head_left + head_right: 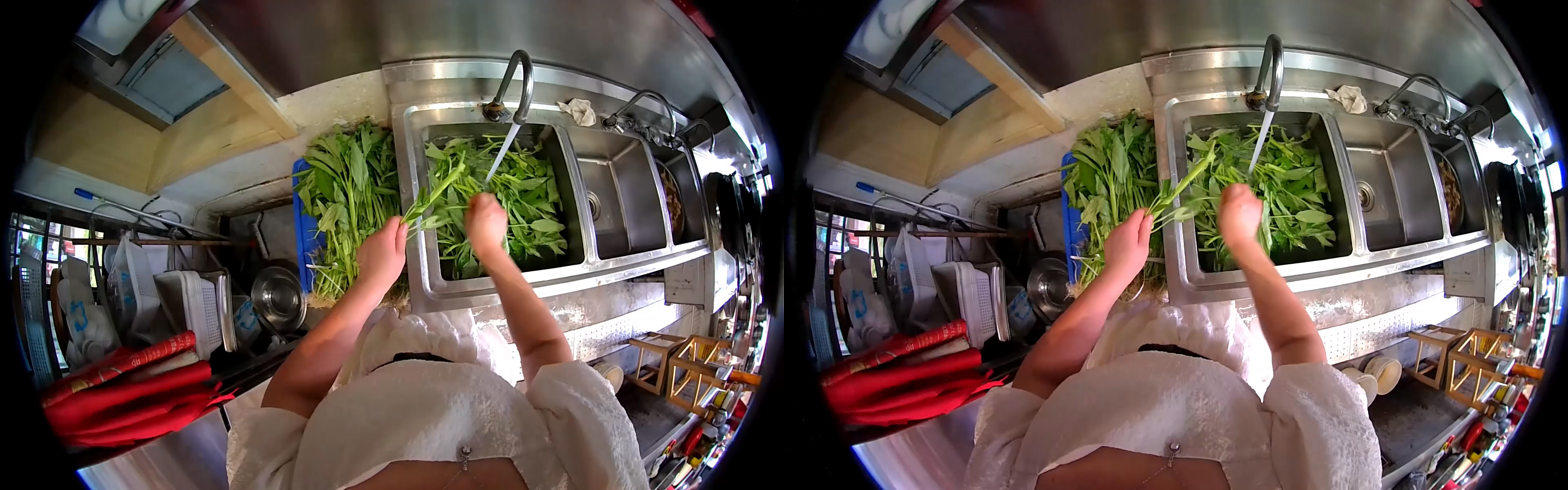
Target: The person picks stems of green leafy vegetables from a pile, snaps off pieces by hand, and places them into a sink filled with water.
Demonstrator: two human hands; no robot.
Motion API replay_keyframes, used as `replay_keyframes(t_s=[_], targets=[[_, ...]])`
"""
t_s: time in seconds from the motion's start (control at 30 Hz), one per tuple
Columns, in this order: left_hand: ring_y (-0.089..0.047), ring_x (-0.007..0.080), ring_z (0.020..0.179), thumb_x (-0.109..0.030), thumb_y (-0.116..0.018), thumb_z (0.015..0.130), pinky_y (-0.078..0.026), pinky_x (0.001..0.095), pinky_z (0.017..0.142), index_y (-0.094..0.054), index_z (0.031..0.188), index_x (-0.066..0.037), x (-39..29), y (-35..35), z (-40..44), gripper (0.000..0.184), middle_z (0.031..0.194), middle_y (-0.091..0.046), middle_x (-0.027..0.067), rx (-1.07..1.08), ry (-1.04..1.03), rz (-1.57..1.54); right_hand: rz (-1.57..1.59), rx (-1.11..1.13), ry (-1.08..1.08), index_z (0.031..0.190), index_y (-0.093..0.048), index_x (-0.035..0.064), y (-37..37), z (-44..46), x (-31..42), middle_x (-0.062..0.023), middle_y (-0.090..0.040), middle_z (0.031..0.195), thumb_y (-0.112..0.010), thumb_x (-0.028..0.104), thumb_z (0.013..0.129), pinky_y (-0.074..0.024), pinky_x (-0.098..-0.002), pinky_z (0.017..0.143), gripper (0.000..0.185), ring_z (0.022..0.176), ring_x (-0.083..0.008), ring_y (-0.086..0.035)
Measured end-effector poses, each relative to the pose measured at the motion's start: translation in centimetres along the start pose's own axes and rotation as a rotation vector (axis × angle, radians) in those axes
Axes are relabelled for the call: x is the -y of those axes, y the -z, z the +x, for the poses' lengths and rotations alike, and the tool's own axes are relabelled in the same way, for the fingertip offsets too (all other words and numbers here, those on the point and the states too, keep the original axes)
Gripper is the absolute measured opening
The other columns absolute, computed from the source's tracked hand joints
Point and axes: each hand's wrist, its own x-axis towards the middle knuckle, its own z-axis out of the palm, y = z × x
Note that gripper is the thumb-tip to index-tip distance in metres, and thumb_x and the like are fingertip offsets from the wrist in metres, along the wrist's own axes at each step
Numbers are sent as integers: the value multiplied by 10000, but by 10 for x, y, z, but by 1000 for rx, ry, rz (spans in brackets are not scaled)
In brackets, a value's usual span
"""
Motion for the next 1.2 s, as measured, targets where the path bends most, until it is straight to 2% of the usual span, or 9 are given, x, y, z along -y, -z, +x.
replay_keyframes(t_s=[0.17,0.27,0.37,0.5,0.7,0.83,0.93,1.07,1.2], targets=[[-573,320,658,-291,-425,867,-437,401,558,-522,995,-80,11,-3,-6,265,749,-596,132,-17,-109,60,-214,346,-267,978,-464,91,5,11,-47,-91,-562,922,-467,94,754,-454,-372,676,224,803,-264,-590],[-578,283,635,-243,-425,869,-446,372,531,-524,965,-74,6,-3,-6,218,772,-599,119,-42,-173,40,-241,269,-335,1063,-452,97,25,8,-35,-98,-540,982,-496,72,727,-459,-368,675,341,840,-263,-577],[-576,313,690,-250,-467,851,-439,383,574,-532,978,-84,9,-7,-5,219,787,-598,130,-28,-216,-14,144,-113,-1,1141,-449,99,57,-3,3,-136,-486,1095,-510,44,672,-425,-407,794,476,929,-289,-523],[-574,308,683,-205,-513,820,-441,368,571,-541,976,-87,4,-2,-9,197,775,-595,132,124,-443,0,123,-77,542,1010,-540,104,78,-43,52,-60,-526,975,-546,73,656,-311,-433,940,355,934,-206,-509],[-502,228,889,-165,-579,789,-423,329,737,-488,1106,-28,24,-29,-2,357,1020,-502,122,387,-751,-297,-69,-86,-29,969,-546,113,89,-160,12,-34,-524,868,-498,66,692,-307,-423,949,284,897,-185,-513],[-473,173,860,-203,-519,850,-399,294,756,-467,1131,-21,66,-26,10,339,1046,-448,89,728,-417,-254,-425,-315,-625,871,-595,124,131,-309,-34,-49,-559,846,-519,46,671,-399,-371,769,228,805,-241,-527],[-470,160,848,-210,-497,863,-403,285,744,-477,1117,-22,130,-41,30,317,1023,-447,84,749,-443,-147,-838,-386,-751,727,-589,113,224,-427,-48,-46,-544,637,-505,49,647,-406,-322,619,132,632,-223,-531],[-492,147,792,-184,-540,834,-425,284,688,-520,1025,-10,172,-49,45,260,917,-509,72,671,-283,-72,-1074,-48,-1426,1137,-471,114,276,-576,-50,-106,-449,1197,-436,57,758,-306,-435,928,385,1145,-298,-389],[-509,136,645,-89,-605,747,-433,269,570,-547,882,0,255,-78,78,172,762,-572,73,476,-199,-160,-860,-186,-1213,1049,-525,79,242,-556,-57,-122,-531,1057,-438,80,752,-436,-359,783,309,955,-295,-514]])
